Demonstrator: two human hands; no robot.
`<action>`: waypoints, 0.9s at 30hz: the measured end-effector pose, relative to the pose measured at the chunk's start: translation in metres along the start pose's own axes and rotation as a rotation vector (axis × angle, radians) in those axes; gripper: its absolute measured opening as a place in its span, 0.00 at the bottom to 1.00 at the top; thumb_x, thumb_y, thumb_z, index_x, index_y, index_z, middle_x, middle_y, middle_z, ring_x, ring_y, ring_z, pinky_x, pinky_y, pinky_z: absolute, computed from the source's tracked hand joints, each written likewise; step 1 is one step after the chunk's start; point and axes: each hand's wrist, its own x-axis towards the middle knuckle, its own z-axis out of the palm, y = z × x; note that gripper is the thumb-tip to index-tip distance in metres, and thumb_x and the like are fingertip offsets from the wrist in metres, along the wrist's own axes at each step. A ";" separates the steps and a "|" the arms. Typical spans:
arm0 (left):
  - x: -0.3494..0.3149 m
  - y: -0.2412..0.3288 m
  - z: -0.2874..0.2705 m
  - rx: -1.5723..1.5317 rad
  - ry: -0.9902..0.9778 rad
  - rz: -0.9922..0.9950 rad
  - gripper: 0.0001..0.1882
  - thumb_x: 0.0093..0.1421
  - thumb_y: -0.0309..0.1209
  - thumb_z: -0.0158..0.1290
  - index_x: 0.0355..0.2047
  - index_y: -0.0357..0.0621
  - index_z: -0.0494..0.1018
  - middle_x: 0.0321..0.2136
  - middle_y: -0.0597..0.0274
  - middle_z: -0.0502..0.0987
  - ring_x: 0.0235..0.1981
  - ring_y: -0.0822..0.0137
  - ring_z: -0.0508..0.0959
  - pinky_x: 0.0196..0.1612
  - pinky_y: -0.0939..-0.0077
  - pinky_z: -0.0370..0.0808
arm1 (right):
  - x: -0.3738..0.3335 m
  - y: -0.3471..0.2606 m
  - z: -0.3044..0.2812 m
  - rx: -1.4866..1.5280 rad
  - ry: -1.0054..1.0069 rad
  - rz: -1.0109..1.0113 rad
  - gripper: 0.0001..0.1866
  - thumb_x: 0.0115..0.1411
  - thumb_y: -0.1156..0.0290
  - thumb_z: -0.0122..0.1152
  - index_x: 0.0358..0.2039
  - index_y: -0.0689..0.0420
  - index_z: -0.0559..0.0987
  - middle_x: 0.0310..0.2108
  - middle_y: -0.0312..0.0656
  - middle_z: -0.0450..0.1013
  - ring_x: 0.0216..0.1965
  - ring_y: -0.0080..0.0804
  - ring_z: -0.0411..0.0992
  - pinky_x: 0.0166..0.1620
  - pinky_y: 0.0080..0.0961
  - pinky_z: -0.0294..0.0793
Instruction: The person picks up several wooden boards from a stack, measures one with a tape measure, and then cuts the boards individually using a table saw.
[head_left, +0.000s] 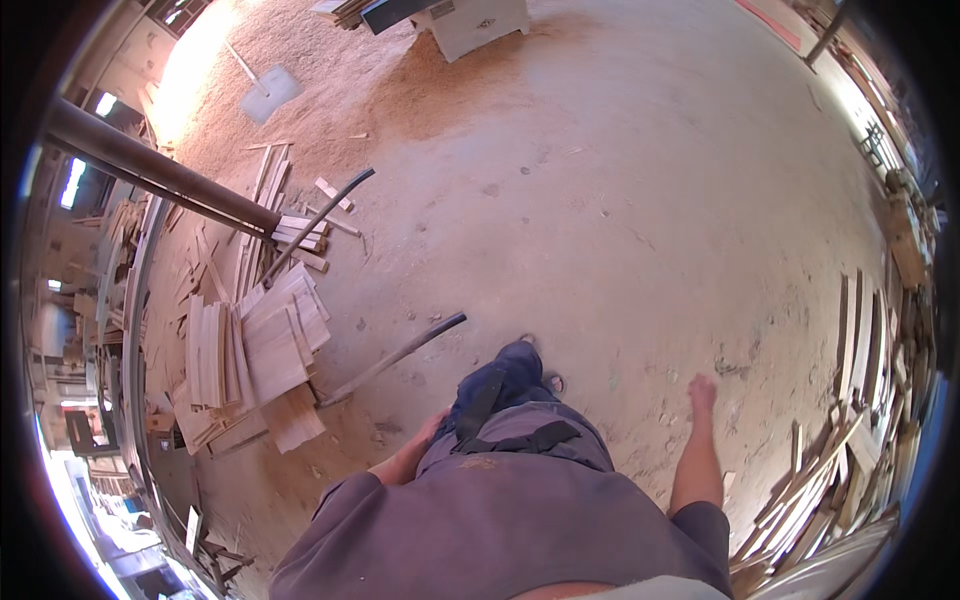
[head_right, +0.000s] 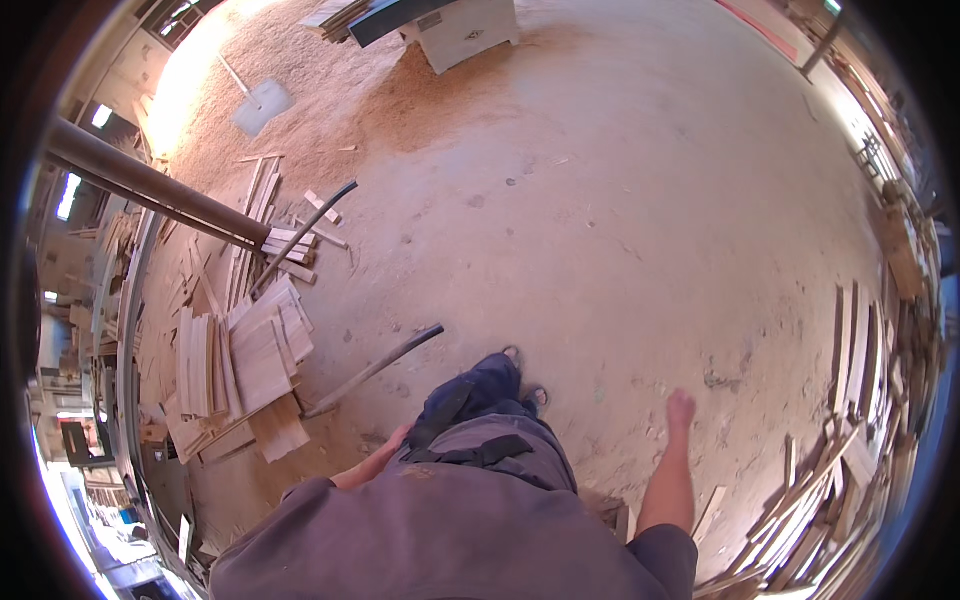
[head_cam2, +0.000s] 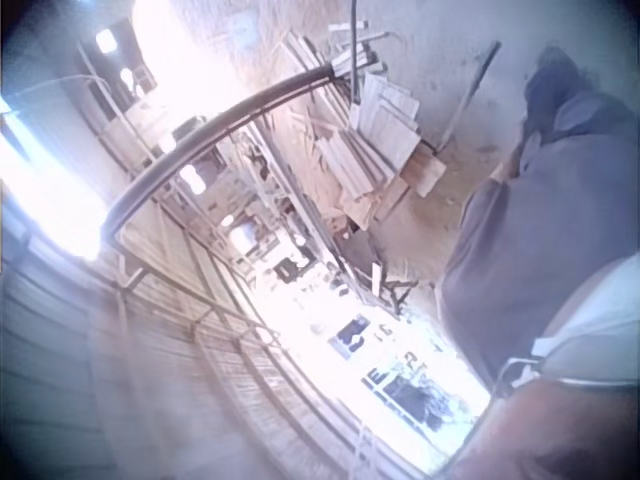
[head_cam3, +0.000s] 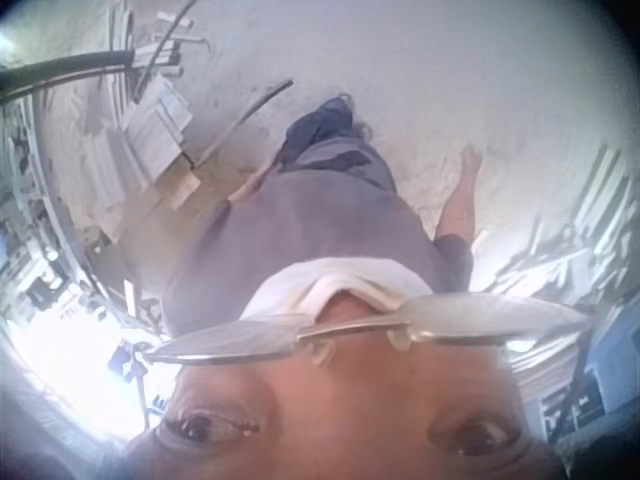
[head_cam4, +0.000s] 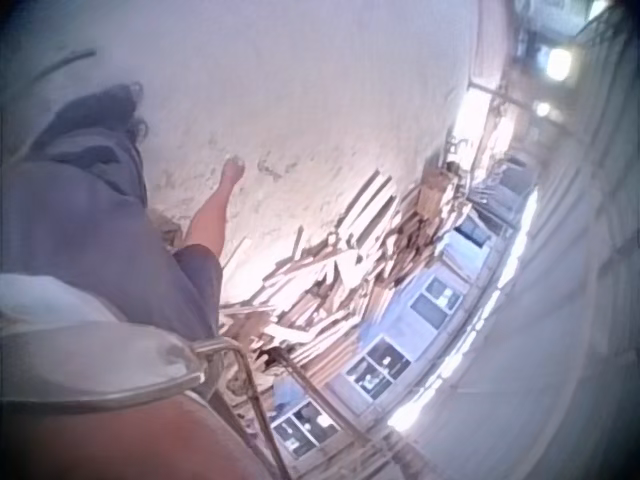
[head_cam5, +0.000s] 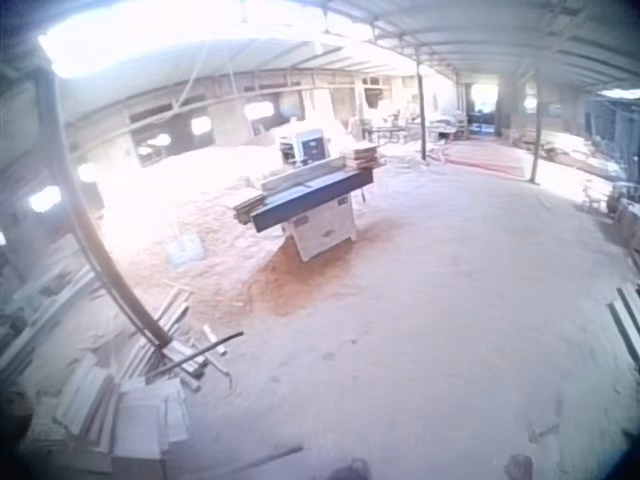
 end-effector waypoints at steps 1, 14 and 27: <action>-0.006 0.018 0.010 -0.193 0.054 -0.151 0.23 0.69 0.45 0.47 0.48 0.38 0.78 0.47 0.54 0.82 0.44 0.62 0.81 0.53 0.68 0.73 | 0.034 -0.047 -0.023 0.344 -0.008 0.009 0.15 0.64 0.64 0.51 0.41 0.60 0.81 0.30 0.48 0.79 0.30 0.38 0.78 0.35 0.37 0.78; 0.161 0.264 0.139 -0.519 0.030 -0.328 0.33 0.70 0.57 0.42 0.52 0.40 0.79 0.48 0.55 0.81 0.46 0.63 0.79 0.56 0.64 0.72 | 0.143 -0.214 -0.059 -0.147 -0.481 -0.512 0.14 0.64 0.63 0.53 0.35 0.61 0.80 0.29 0.48 0.76 0.33 0.44 0.76 0.39 0.41 0.75; 0.252 0.346 0.233 -0.977 0.542 -0.262 0.30 0.62 0.55 0.58 0.49 0.38 0.80 0.43 0.56 0.83 0.41 0.63 0.81 0.49 0.66 0.76 | 0.494 -0.619 0.029 -0.297 -0.868 -0.860 0.12 0.66 0.64 0.49 0.33 0.54 0.78 0.23 0.43 0.72 0.24 0.39 0.72 0.28 0.39 0.72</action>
